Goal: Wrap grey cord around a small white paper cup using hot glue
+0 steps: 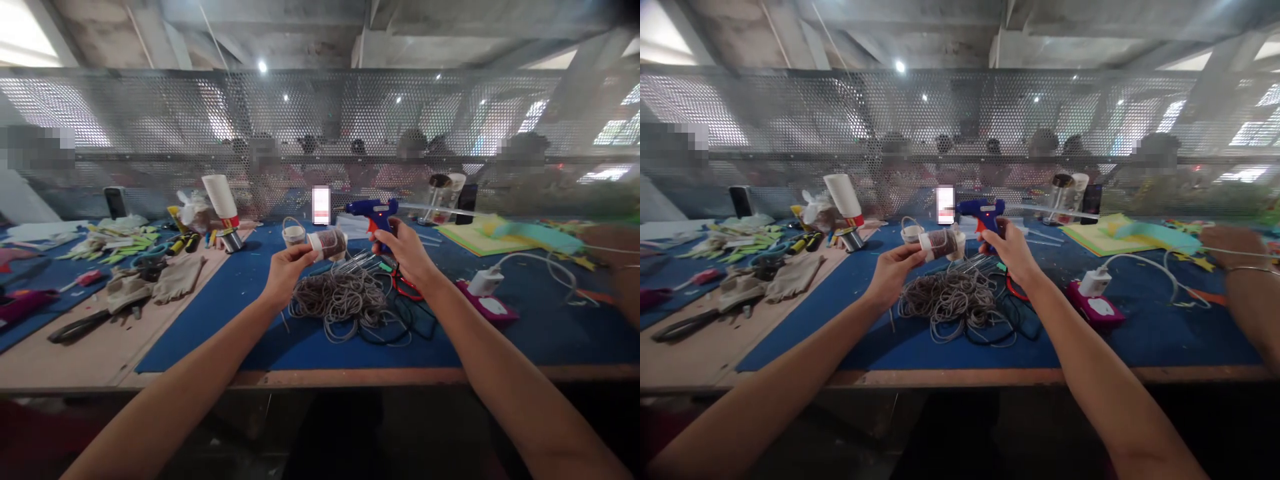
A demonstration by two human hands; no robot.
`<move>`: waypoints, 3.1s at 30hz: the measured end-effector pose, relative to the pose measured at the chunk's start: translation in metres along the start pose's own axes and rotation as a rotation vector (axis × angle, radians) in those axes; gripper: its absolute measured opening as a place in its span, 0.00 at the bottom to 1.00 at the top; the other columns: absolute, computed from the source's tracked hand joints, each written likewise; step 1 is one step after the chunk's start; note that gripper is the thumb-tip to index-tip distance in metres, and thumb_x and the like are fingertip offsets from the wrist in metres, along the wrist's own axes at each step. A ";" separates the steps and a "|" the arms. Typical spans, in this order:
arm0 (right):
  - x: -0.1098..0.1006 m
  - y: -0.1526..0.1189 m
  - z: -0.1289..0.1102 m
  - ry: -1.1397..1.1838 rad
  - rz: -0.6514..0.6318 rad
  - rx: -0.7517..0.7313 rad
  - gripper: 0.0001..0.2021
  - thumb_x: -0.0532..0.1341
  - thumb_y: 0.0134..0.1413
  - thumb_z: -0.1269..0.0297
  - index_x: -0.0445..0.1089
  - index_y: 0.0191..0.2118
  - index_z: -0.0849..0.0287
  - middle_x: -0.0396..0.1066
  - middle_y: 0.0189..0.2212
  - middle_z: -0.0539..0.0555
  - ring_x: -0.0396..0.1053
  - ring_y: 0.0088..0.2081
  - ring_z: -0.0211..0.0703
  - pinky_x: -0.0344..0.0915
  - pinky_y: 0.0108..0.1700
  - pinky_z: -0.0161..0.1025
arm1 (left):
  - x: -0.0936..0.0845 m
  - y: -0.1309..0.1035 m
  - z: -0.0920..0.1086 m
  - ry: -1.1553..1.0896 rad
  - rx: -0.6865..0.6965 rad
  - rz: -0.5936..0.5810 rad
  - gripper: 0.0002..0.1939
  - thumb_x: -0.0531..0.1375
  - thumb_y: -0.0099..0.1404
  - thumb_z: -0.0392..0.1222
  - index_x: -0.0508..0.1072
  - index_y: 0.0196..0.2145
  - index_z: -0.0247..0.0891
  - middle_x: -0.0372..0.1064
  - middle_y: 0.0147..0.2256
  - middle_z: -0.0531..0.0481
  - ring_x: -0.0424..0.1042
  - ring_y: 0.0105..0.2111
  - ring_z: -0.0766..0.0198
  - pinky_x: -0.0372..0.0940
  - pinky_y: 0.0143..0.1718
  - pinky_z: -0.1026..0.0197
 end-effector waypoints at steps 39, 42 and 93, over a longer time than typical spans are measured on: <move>0.033 -0.024 0.008 -0.901 -0.007 -0.308 0.22 0.58 0.58 0.41 0.78 0.39 0.53 0.73 0.24 0.54 0.72 0.29 0.50 0.62 0.33 0.43 | 0.001 -0.001 0.007 0.035 0.048 0.054 0.15 0.73 0.49 0.45 0.83 0.35 0.37 0.79 0.34 0.47 0.72 0.34 0.61 0.64 0.43 0.57; 0.033 -0.024 0.008 -0.925 -0.017 -0.312 0.22 0.58 0.58 0.41 0.78 0.43 0.53 0.74 0.25 0.54 0.72 0.30 0.50 0.62 0.33 0.43 | 0.001 -0.001 0.006 0.045 0.060 0.047 0.15 0.72 0.51 0.45 0.83 0.35 0.37 0.79 0.34 0.47 0.72 0.34 0.61 0.65 0.44 0.57; 0.033 -0.027 0.004 -1.022 -0.030 -0.341 0.25 0.55 0.61 0.41 0.79 0.42 0.56 0.76 0.25 0.57 0.72 0.28 0.49 0.52 0.29 0.39 | -0.005 0.004 0.000 0.136 0.137 0.064 0.15 0.71 0.53 0.46 0.82 0.37 0.36 0.80 0.37 0.46 0.74 0.37 0.59 0.66 0.45 0.58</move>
Point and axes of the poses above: each hand's wrist, its own y-axis towards the middle knuckle, its own x-axis out of the palm, z = x × y, the point moved 2 cm from there along y, towards the middle knuckle
